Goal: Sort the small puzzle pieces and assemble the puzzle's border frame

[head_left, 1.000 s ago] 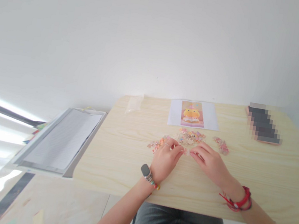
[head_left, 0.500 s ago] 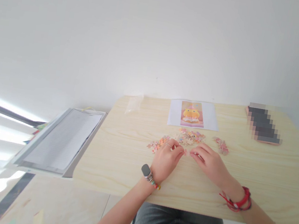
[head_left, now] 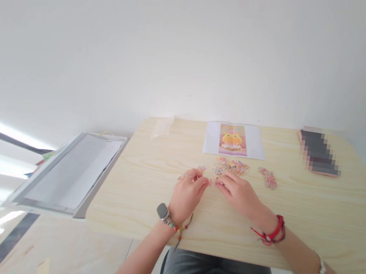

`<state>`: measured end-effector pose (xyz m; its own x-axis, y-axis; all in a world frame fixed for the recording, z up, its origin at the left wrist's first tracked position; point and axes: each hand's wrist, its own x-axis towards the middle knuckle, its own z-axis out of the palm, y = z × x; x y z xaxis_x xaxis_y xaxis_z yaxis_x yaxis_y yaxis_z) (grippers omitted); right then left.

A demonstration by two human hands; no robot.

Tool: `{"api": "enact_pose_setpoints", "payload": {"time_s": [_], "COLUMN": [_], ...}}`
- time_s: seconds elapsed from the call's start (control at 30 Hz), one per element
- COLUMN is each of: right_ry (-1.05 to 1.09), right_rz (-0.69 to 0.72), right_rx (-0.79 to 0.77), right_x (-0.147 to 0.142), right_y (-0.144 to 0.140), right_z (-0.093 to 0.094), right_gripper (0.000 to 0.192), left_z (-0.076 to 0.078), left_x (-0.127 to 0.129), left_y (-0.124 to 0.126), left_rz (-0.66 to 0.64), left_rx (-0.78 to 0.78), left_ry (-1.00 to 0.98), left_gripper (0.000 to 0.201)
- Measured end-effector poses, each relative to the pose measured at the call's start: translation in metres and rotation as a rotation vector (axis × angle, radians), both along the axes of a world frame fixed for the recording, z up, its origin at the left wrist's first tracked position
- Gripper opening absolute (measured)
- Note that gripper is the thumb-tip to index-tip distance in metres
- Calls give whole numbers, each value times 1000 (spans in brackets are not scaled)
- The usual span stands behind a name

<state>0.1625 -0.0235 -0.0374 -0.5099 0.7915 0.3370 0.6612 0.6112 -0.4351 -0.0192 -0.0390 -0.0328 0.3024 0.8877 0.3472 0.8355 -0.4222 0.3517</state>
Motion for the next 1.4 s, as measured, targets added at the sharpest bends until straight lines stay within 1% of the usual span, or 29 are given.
{"api": "enact_pose_setpoints", "payload": {"time_s": [0.1, 0.23, 0.33, 0.4, 0.5, 0.57, 0.63, 0.73, 0.8, 0.83, 0.93, 1.0, 1.07, 1.13, 1.2, 1.3, 1.4], "right_ry": [-53, -118, -138, -155, -192, -191, -164, -115, -98, -93, -112, -146, -170, -170, -154, -140, -136], "right_rz": [53, 115, 130, 125, 87, 40, -18, -147, -220, -233, -197, -159, -124, -86, -51, -21, -7], "right_rx": [3, -51, -70, -76, -66, -45, -39, -54, -69, -82, -124, -138, -136, -124, -116, -120, -135], "right_x": [-25, -56, -70, -72, -63, -47, -24, 11, 27, 32, 32, 26, 19, 13, 10, 9, 10], "right_y": [12, 25, 29, 29, 27, 25, 20, 11, 4, 1, -2, -1, 3, 8, 12, 16, 18], "right_z": [2, -1, -5, -5, 0, 3, 5, 0, -6, -9, -13, -14, -13, -13, -14, -16, -17], "right_gripper": [20, 17, 17, 16, 17, 19, 18, 18, 18, 18, 18, 18, 18, 17, 17, 17, 17], "left_z": [-2, -7, -10, -11, -11, -8, -3, 4, 8, 8, 7, 4, 1, -1, -4, -8, -13], "left_x": [-21, -42, -47, -46, -44, -43, -41, -29, -15, -7, 19, 32, 39, 42, 42, 40, 38], "left_y": [-1, -1, 0, 0, -1, -3, -5, -7, -6, -5, 2, 6, 8, 9, 9, 10, 11], "left_rz": [72, 173, 219, 238, 264, 288, 296, 241, 173, 138, 98, 105, 128, 155, 156, 112, 70], "left_rx": [-24, -46, -84, -117, -147, -144, -131, -115, -131, -147, -202, -237, -247, -240, -238, -239, -209], "left_ry": [20, 70, 86, 91, 94, 87, 71, 38, 35, 47, 130, 186, 231, 261, 276, 282, 279], "left_gripper": [13, 13, 14, 14, 15, 16, 16, 16, 16, 16, 10, 8, 10, 10, 11, 16, 16]}}
